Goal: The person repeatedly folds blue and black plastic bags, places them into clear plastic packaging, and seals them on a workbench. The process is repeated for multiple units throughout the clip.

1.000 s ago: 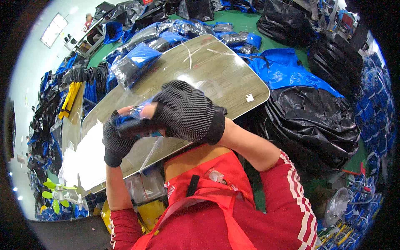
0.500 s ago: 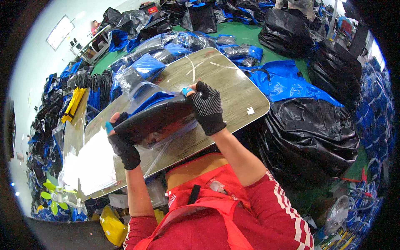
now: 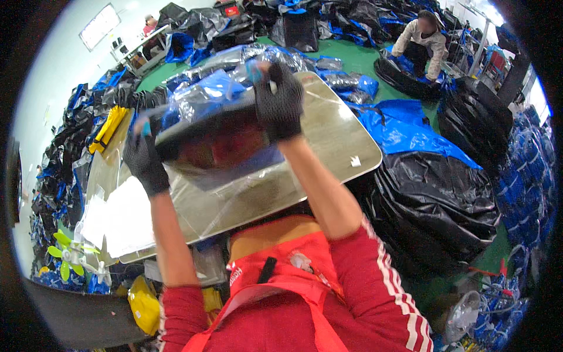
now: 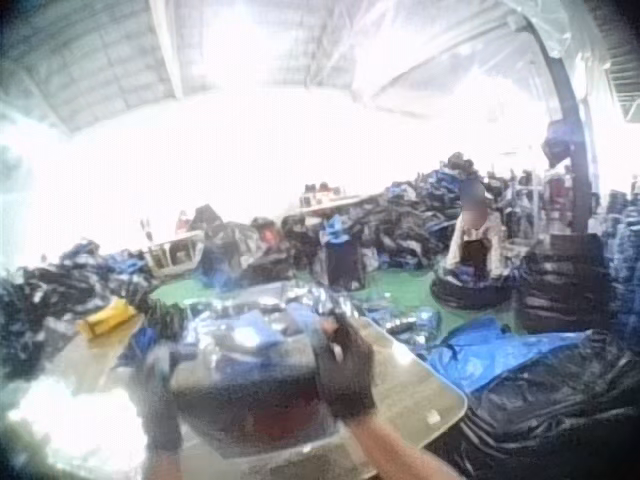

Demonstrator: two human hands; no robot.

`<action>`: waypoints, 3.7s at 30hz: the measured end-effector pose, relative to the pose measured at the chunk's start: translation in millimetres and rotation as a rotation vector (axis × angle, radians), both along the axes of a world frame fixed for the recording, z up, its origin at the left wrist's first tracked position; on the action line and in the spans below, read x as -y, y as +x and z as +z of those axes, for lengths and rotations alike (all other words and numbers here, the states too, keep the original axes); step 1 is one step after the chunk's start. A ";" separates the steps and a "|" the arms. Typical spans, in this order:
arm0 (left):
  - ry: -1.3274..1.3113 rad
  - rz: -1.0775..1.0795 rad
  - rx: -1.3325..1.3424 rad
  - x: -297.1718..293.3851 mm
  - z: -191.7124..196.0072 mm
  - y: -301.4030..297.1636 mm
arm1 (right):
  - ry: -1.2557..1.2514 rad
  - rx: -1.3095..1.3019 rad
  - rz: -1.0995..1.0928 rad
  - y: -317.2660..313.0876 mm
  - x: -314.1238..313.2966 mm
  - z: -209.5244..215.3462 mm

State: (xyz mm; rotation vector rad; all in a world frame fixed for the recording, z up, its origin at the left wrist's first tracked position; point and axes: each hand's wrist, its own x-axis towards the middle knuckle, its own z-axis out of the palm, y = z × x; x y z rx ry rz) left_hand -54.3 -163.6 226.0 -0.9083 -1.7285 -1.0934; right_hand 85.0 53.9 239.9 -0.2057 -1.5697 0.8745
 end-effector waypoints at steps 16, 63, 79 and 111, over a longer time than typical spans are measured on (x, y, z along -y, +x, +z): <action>0.028 -0.824 1.007 48.5 -2.5 -3.8 | -0.139 0.356 0.091 63.9 -16.7 1.6; 0.188 -1.161 1.394 71.4 -196.8 -17.7 | -0.140 1.016 0.976 37.1 -103.0 -146.8; -0.838 -0.150 0.156 -25.0 -196.2 50.3 | 0.654 0.859 0.207 40.7 4.0 -191.9; -0.054 -1.389 1.990 -97.0 -169.5 -138.3 | 0.497 0.905 0.731 199.1 -22.3 -105.0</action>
